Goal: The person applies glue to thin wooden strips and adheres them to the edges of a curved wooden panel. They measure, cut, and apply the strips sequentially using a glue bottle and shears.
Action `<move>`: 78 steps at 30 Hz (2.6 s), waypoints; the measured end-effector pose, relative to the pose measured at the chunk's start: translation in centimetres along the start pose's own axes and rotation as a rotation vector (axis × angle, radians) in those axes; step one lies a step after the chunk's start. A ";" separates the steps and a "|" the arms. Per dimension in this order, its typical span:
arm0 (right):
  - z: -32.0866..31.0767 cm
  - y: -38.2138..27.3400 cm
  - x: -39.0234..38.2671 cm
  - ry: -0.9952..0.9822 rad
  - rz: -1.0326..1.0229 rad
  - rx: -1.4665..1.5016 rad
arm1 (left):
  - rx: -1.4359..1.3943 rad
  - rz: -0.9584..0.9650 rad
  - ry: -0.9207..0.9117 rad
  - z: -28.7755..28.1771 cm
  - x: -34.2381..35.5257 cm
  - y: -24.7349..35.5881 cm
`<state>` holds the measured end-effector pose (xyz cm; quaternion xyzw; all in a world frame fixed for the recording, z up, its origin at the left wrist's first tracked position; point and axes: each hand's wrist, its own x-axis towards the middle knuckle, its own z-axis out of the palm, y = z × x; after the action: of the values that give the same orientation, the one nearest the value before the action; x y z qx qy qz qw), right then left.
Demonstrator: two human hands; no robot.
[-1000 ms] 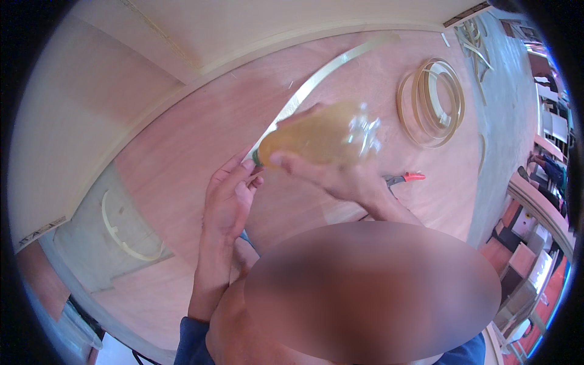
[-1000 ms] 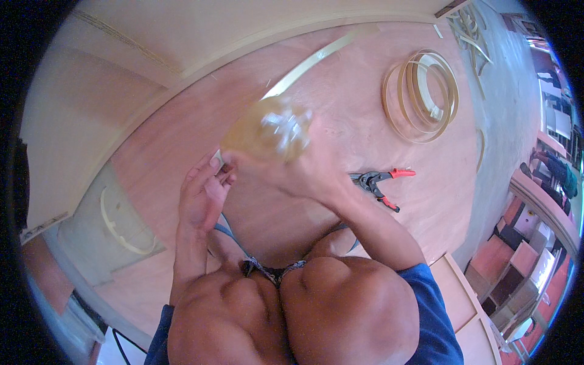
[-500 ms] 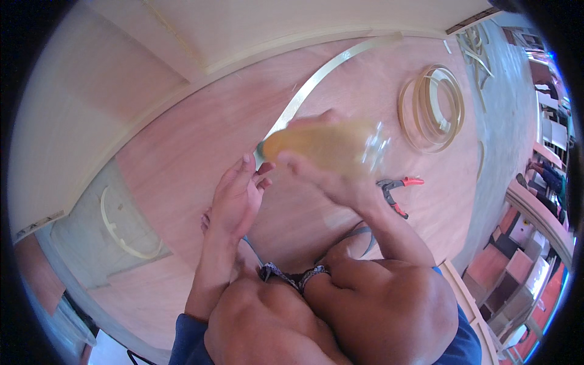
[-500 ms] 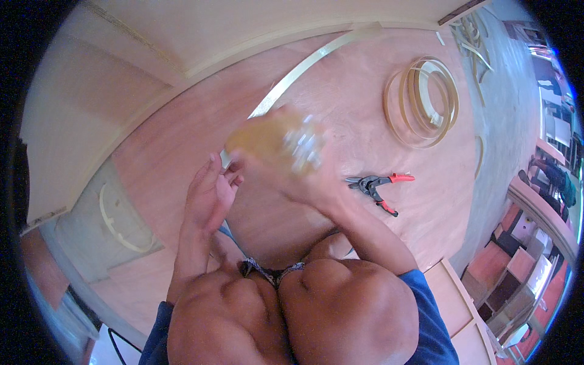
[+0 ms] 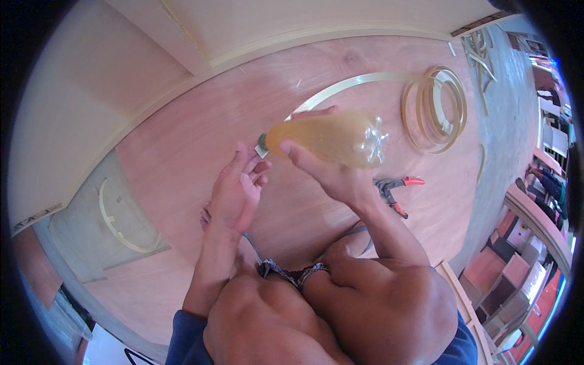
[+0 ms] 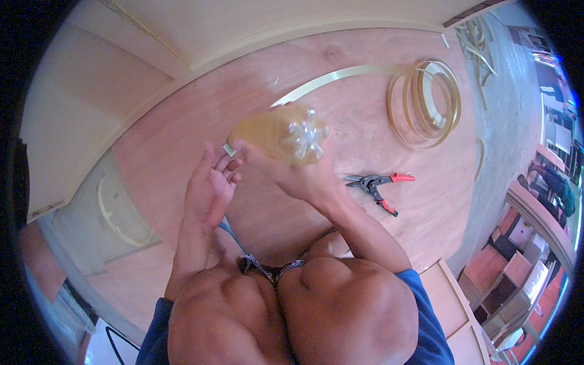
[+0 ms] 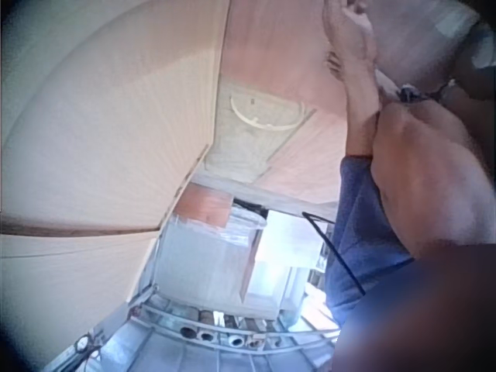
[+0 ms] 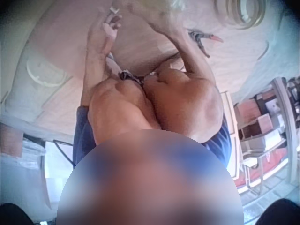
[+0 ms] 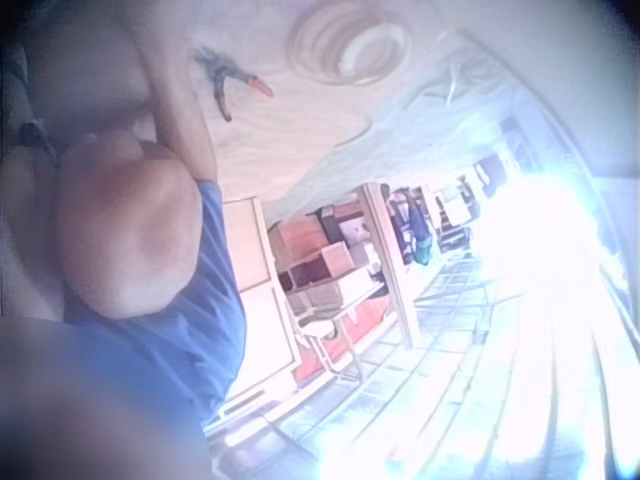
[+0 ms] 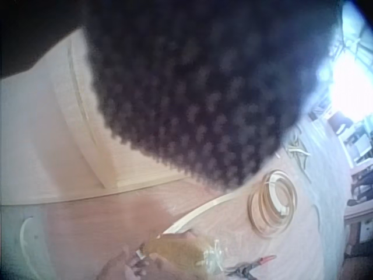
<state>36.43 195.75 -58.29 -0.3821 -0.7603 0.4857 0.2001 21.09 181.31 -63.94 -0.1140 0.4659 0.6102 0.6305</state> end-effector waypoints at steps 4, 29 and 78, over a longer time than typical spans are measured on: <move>-0.1 0.2 0.0 -0.017 -0.038 -0.004 | -0.026 -0.033 -0.028 0.4 0.0 0.4; -0.8 -0.4 0.0 -0.021 0.135 0.144 | 0.017 0.011 -0.049 1.2 -0.5 0.7; -5.0 1.1 2.6 0.342 0.082 0.024 | 0.009 -0.094 0.117 1.3 0.0 0.8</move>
<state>38.55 200.92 -57.21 -0.4875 -0.6932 0.4304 0.3108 20.96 182.38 -62.89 -0.1683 0.4988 0.5701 0.6307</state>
